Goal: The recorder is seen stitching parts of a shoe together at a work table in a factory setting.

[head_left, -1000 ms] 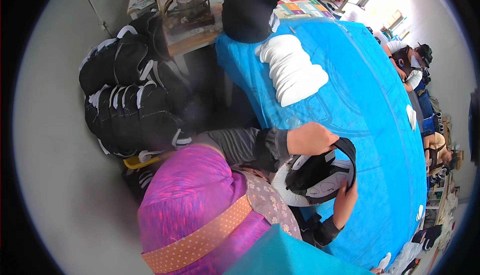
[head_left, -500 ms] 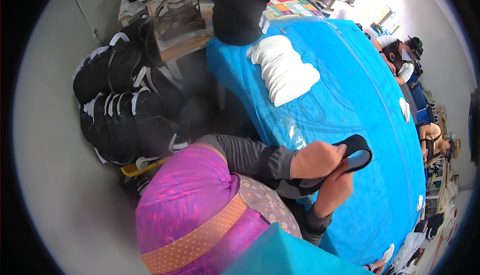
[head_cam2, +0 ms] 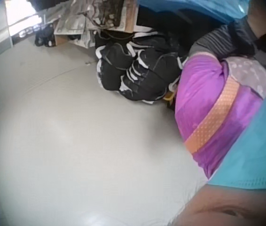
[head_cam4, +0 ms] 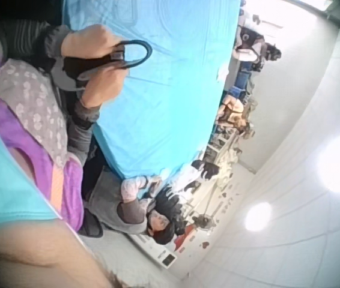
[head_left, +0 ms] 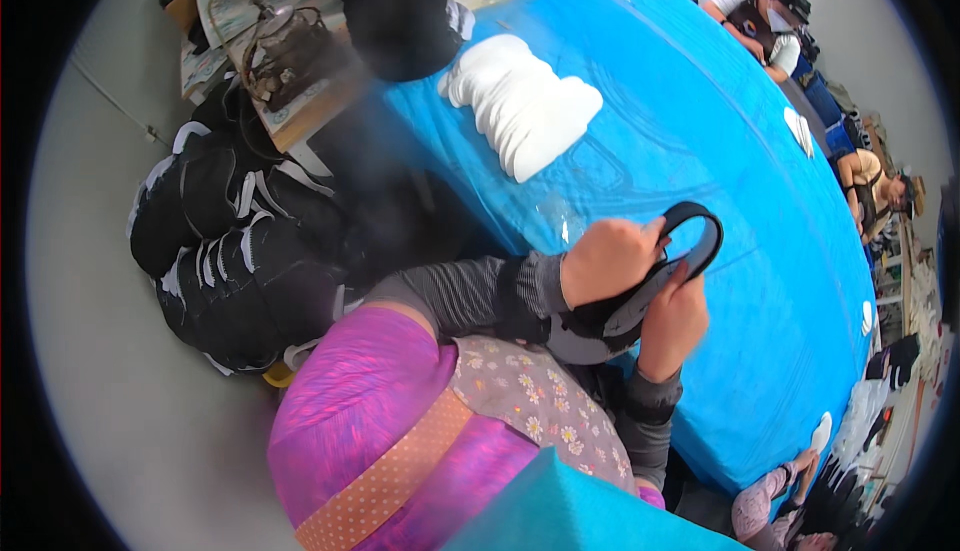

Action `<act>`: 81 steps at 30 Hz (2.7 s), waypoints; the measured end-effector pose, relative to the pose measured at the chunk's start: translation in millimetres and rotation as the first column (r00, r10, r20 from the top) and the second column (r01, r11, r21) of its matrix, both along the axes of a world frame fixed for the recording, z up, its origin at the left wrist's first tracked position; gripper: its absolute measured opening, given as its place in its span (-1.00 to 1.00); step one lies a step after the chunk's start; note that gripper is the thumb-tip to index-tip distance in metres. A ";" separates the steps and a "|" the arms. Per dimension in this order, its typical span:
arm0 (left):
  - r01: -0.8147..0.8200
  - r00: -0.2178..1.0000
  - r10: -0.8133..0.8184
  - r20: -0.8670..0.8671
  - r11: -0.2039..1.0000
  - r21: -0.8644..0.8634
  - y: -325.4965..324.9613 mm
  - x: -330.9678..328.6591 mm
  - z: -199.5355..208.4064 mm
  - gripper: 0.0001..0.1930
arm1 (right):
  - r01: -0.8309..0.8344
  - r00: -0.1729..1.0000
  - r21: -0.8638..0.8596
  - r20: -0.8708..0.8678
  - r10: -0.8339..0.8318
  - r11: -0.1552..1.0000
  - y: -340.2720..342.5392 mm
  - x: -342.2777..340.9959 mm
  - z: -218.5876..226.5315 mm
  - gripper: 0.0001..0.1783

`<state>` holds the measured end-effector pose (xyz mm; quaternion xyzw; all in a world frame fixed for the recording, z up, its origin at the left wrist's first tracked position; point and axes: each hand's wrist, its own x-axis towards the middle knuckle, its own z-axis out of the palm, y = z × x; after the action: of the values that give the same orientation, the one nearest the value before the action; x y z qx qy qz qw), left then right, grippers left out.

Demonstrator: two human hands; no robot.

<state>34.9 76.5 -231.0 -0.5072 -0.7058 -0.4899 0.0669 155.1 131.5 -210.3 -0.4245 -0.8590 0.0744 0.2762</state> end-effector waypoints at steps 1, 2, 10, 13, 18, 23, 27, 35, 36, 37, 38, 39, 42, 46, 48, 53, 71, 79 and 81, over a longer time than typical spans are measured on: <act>-0.029 0.999 0.028 -0.019 0.999 -0.020 1.6 -2.2 -2.7 -0.80 | 0.013 1.000 -0.009 0.010 -0.013 1.000 3.4 1.0 -2.3 -0.65; -0.027 0.999 0.025 -0.029 0.997 -0.072 2.2 -7.0 -1.3 -0.81 | 0.004 1.000 -0.007 0.000 -0.004 1.000 8.1 -0.2 -4.0 -0.65; -0.051 0.994 0.035 -0.105 0.987 -0.155 9.6 -18.4 -20.6 -0.78 | 0.026 0.999 -0.078 0.024 -0.024 0.997 32.3 16.9 -20.2 -0.68; -0.019 0.997 0.004 -0.083 0.984 -0.176 16.6 -27.1 -23.7 -0.79 | -0.024 0.997 -0.088 -0.071 0.018 0.996 45.3 21.0 -28.7 -0.69; -0.081 0.980 0.047 -0.191 0.981 -0.175 5.9 -35.6 -23.3 -0.78 | -0.087 0.990 -0.065 -0.115 0.079 0.994 45.9 16.5 -23.2 -0.77; -0.021 0.999 0.012 -0.044 0.981 -0.195 6.4 -37.2 -18.4 -0.75 | -0.105 0.984 -0.079 -0.154 0.092 0.991 49.0 20.6 -30.9 -0.78; -0.013 1.000 0.013 0.001 0.977 -0.212 4.6 -33.0 -19.8 -0.77 | -0.116 0.981 -0.207 -0.174 0.080 0.971 46.4 30.6 -31.5 -0.73; -0.065 0.998 0.057 -0.039 0.967 -0.247 0.2 -49.9 -27.3 -0.73 | -0.779 0.446 -0.468 0.055 0.893 0.417 -10.0 68.5 58.3 -0.75; -0.041 0.999 0.036 -0.024 0.974 -0.225 2.0 -52.8 -30.6 -0.72 | -0.765 0.305 -0.587 0.036 0.952 0.267 -18.3 67.6 54.8 -0.72; -0.036 0.999 0.030 -0.027 0.973 -0.229 2.2 -54.5 -30.8 -0.72 | -0.716 0.159 -0.689 -0.004 0.987 0.112 -25.3 63.8 49.5 -0.70; -0.037 0.999 0.032 -0.029 0.972 -0.231 2.5 -53.7 -31.5 -0.73 | -0.715 0.162 -0.691 -0.022 0.987 0.102 -27.6 60.4 46.9 -0.69; -0.040 0.999 0.034 -0.032 0.972 -0.231 2.5 -53.4 -31.5 -0.73 | -0.716 0.161 -0.691 -0.025 0.987 0.100 -28.0 57.3 45.8 -0.69; -0.047 0.998 0.038 -0.045 0.973 -0.224 1.5 -51.4 -27.6 -0.73 | -0.738 0.069 -0.673 -0.007 0.998 0.046 -22.8 47.2 43.6 -0.66; -0.068 0.993 0.047 -0.105 0.977 -0.204 5.5 -50.8 -32.0 -0.73 | -0.645 -0.057 -0.761 -0.033 0.998 -0.062 -19.7 34.9 36.3 -0.63; -0.053 0.994 0.036 -0.103 0.985 -0.163 5.5 -48.6 -35.4 -0.75 | -0.615 -0.069 -0.787 0.004 0.998 -0.039 -21.0 32.4 30.0 -0.66; -0.055 0.992 0.036 -0.120 0.987 -0.154 6.0 -50.3 -34.7 -0.76 | -0.698 -0.014 -0.712 0.117 0.993 0.075 -35.6 27.3 28.5 -0.79; -0.101 0.988 0.064 -0.138 0.953 -0.286 3.9 -58.0 -37.9 -0.73 | -0.886 0.446 0.021 -0.224 0.866 0.462 -0.6 6.9 6.9 -0.68; -0.067 0.993 0.034 -0.112 0.949 -0.307 8.4 -57.3 -21.5 -0.76 | -0.864 0.495 -0.016 -0.206 0.844 0.502 20.2 19.7 9.1 -0.74; -0.078 0.990 0.037 -0.137 0.948 -0.309 3.6 -56.5 -23.4 -0.76 | -0.801 0.598 -0.065 -0.082 0.797 0.595 29.4 25.2 19.5 -0.73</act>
<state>-21.6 80.1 -254.5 -0.5215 -0.7832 -0.3356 0.0454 180.3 161.0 -190.8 -0.0060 -0.9472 0.2401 0.2122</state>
